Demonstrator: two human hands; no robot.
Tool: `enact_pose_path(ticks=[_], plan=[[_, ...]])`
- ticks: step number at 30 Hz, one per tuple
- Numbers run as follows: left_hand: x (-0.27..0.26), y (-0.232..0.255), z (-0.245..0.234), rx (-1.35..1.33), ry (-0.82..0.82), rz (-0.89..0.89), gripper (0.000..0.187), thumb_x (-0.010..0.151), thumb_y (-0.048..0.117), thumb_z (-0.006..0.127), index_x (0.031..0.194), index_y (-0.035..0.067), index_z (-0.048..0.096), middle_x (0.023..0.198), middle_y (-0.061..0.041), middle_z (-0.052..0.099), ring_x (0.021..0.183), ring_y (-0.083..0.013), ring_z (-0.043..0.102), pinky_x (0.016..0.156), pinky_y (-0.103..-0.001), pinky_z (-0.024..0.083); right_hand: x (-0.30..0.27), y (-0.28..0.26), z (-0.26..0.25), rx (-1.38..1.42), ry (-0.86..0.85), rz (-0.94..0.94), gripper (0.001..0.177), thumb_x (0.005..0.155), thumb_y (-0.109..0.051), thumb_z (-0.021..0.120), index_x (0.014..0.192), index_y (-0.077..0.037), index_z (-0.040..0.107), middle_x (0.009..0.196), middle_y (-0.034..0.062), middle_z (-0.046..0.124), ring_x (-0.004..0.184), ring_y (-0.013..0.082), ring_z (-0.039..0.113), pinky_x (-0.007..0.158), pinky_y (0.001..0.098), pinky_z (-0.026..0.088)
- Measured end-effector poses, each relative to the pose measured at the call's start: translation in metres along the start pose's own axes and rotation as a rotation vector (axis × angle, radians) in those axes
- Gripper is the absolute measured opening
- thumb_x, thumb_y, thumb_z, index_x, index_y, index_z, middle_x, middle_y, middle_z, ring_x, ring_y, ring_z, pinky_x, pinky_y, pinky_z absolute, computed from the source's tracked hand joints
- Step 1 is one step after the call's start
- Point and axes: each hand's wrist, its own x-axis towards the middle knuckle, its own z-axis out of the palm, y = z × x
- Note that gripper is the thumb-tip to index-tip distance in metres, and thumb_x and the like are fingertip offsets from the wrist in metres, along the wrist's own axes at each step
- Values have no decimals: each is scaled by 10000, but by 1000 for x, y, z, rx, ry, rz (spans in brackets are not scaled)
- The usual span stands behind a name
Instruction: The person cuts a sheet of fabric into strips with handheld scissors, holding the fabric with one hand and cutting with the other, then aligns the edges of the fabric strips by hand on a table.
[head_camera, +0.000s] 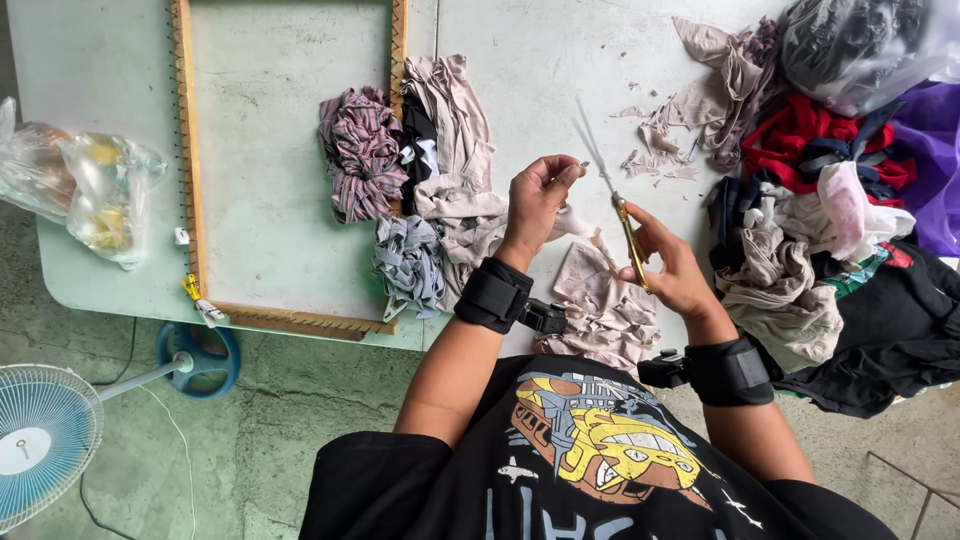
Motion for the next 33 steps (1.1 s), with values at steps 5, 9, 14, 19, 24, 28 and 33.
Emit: enact_pose_path(ticks=[5,9,14,19,24,28,33], plan=[[3,-12,-3,33,6,2,177,962,166,756,1064,24,730,855,34,678,709,-14,506,622,-177,421,3,-18,8,-70,4,28,918,724,-250,861,1555,-113,496,762,-6,498,710,106,452,708,286,438],[4,-16,-3,37,-17,20,140,955,111,738,1054,13,722,923,-12,737,832,-50,645,755,-204,536,3,-22,12,-107,42,48,828,770,-187,854,1527,-123,523,725,-17,501,672,90,443,660,263,435],[5,-17,-1,92,-23,47,125,967,62,713,1067,-11,723,955,-49,750,885,-86,683,823,-237,566,4,-28,12,-119,62,91,791,793,-185,848,1516,-128,531,686,-28,481,638,76,428,625,255,417],[5,-12,2,145,-23,61,128,970,53,699,1071,-20,728,980,-71,763,920,-110,709,871,-261,588,3,-18,10,-140,61,98,773,813,-181,848,1520,-124,541,658,-20,431,632,73,398,610,259,392],[-1,9,10,163,-13,-45,104,969,77,693,1051,13,703,916,-63,740,834,-107,687,757,-256,576,0,-9,11,-130,95,123,736,836,-148,830,1514,-113,545,656,-35,482,637,56,409,608,238,409],[-2,-1,3,245,5,-85,65,986,94,669,1029,45,674,894,-51,706,776,-78,654,651,-236,585,1,7,9,-85,138,172,720,855,-133,806,1522,-101,535,660,-20,550,626,54,479,606,242,447],[-11,3,2,31,-135,-161,97,1037,73,590,1123,81,636,982,-96,724,728,-61,614,636,-207,538,7,21,4,428,124,61,760,937,-174,723,1618,-32,418,903,24,666,781,68,612,713,229,500]])
